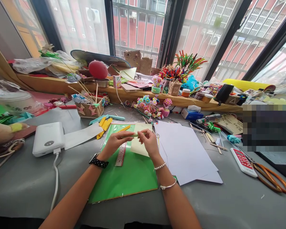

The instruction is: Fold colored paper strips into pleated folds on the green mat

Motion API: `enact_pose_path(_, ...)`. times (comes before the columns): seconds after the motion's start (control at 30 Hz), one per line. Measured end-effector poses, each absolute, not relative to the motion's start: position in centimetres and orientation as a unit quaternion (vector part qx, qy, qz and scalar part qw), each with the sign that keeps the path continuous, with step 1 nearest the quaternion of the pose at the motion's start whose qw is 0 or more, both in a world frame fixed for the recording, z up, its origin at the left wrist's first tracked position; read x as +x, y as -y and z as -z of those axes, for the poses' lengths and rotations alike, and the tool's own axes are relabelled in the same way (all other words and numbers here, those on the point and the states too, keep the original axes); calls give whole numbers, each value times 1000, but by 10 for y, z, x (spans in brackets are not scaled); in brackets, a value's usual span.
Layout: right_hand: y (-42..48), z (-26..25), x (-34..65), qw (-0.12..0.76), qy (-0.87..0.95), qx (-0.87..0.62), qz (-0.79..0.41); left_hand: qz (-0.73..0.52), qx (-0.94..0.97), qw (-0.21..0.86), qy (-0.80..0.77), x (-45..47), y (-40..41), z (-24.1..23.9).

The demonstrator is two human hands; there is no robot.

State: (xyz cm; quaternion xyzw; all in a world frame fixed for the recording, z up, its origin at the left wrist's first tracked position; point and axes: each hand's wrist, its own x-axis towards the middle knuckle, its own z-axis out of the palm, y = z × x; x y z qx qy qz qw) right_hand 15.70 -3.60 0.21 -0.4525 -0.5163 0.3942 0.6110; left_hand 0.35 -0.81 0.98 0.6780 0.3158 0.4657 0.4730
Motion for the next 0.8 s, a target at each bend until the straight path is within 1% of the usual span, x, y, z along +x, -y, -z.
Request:
enact_pose_path(0.13, 36, -1, 156, 609, 488, -452, -431, -455, 633, 536, -323, 4, 8, -10)
enact_pose_path(0.3, 36, 0, 157, 584, 495, -468, -441, -433, 591, 577, -361, 3, 8, -10)
enact_pose_path(0.37, 36, 0, 159, 566, 544, -473, -400, -421, 574, 592, -378, 2, 8, -10)
enact_pose_path(0.47, 36, -1, 163, 541, 628, -474, -298, -409, 537, 627, -388, -1, 7, -10)
enact_pose_path(0.53, 36, -1, 164, 527, 661, -467, -258, -404, 519, 647, -386, -3, 6, -9)
enact_pose_path(0.7, 37, 0, 163, 530, 659, -472, -248, -384, 516, 669, -372, -5, 3, -6)
enact_pose_path(0.8, 38, -1, 162, 538, 636, -488, -260, -375, 537, 660, -367, -4, 3, -6)
